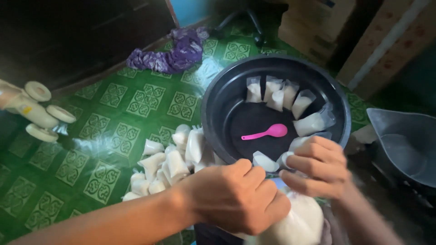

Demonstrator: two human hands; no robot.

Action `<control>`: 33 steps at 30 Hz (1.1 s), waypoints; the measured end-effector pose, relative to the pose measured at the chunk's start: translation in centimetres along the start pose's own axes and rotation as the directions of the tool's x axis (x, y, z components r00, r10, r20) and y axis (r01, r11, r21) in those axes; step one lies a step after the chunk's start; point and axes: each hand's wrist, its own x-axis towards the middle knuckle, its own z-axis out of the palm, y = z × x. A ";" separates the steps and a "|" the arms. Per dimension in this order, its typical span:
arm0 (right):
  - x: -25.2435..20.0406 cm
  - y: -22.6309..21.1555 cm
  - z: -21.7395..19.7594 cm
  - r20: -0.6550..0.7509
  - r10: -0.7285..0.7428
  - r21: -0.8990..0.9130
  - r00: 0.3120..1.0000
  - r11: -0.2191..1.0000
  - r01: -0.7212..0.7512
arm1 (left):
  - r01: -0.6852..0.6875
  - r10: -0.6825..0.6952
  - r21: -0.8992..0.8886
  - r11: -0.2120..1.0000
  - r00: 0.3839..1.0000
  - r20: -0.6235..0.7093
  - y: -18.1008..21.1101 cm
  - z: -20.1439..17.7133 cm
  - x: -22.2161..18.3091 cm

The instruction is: Packaging white powder into small plastic bags, tying them, and placing them in a basin.

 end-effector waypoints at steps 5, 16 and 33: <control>2.9 1.2 -2.6 0.355 -0.194 -0.171 0.915 0.948 0.268 | 0.042 -0.042 0.004 0.999 0.997 0.061 -0.6 1.5 -2.1; 4.0 -0.6 -2.1 0.918 -0.091 -0.038 0.386 0.949 0.314 | 0.419 -0.252 -0.310 0.853 0.852 0.459 -1.1 4.1 -2.6; 3.8 4.1 1.6 0.854 -0.013 -0.467 -0.520 0.420 -0.778 | 0.879 -0.263 -0.408 -0.246 0.345 0.901 1.3 10.0 -2.9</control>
